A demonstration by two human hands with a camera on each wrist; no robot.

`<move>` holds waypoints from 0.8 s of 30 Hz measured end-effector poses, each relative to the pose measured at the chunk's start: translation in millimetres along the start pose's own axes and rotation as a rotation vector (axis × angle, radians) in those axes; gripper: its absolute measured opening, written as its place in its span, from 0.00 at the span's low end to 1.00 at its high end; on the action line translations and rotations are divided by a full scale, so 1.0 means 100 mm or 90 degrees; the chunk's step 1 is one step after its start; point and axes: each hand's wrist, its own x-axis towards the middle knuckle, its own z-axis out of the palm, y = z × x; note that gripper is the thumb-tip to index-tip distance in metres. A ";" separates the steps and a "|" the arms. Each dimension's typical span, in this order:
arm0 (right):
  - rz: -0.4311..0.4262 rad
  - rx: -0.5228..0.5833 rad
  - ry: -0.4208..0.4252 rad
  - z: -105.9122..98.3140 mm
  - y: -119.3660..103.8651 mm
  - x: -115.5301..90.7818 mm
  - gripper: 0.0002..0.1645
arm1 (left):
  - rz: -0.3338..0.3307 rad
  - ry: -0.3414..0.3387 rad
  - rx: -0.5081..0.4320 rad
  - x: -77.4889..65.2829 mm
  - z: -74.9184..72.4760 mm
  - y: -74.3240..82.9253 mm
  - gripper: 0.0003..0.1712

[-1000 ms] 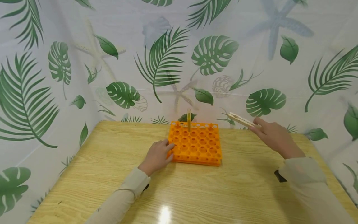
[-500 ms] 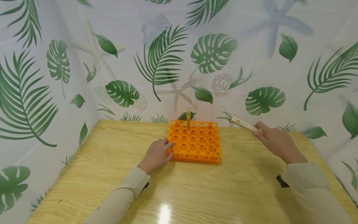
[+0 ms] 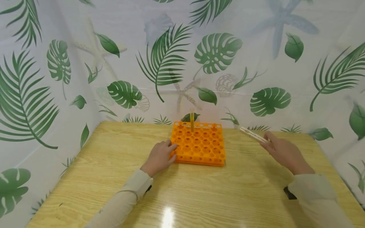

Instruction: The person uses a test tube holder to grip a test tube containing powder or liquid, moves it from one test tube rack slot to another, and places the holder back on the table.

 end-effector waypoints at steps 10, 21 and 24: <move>0.002 -0.003 -0.007 0.22 0.10 -0.07 0.16 | -0.004 -0.008 0.005 0.01 0.02 -0.01 0.11; 0.012 -0.007 -0.026 0.43 0.24 -0.12 0.16 | -0.010 -0.020 0.028 0.02 0.04 -0.02 0.11; 0.014 -0.010 -0.034 0.45 0.28 -0.13 0.16 | -0.015 -0.025 0.036 0.02 0.05 -0.02 0.12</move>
